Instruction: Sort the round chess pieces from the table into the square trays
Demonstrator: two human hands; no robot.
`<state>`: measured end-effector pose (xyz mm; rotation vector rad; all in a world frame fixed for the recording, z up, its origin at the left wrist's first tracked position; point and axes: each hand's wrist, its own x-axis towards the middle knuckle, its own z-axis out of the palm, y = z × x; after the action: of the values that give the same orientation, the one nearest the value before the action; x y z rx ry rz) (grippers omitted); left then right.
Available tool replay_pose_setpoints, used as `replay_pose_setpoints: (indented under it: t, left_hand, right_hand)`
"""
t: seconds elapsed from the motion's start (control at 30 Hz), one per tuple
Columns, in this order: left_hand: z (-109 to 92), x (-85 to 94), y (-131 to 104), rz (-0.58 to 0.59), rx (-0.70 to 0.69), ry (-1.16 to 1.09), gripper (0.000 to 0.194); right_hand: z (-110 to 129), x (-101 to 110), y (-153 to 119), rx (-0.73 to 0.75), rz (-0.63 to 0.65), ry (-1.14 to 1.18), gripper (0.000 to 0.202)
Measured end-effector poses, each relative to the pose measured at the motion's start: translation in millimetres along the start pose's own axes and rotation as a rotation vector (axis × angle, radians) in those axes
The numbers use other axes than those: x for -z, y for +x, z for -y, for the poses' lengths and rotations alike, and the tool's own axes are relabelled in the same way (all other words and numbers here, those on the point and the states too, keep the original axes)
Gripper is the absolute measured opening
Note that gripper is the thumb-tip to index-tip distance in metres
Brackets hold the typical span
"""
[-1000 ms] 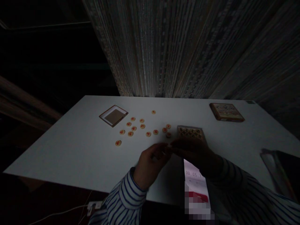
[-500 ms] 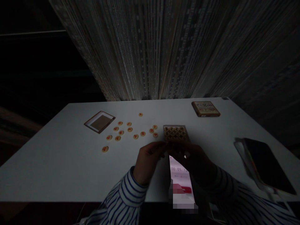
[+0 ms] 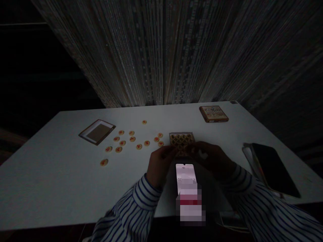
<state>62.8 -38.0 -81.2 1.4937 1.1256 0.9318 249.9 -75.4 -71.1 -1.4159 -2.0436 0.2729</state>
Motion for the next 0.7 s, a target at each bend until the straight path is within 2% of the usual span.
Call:
replay_pose_setpoints:
  t: [0.1,0.2,0.4,0.7]
  left_hand:
    - [13,4.3,6,-0.116,0.006,0.089,0.020]
    - [27,8.1,9,-0.164,0.007,0.153,0.023]
    - [42,9.4,10,-0.160,0.004,0.200,0.026]
    - [44,9.8,11,-0.127,0.020,0.192,0.027]
  right_hand:
    - [-18,2,2,-0.073,0.057,-0.116,0.019]
    - [-31,-3,5,-0.055,0.132,-0.205,0.017]
    - [-38,-11,10,-0.011,0.225,-0.294,0.020]
    - [-36,-9,13,0.005,0.335,-0.372,0.017]
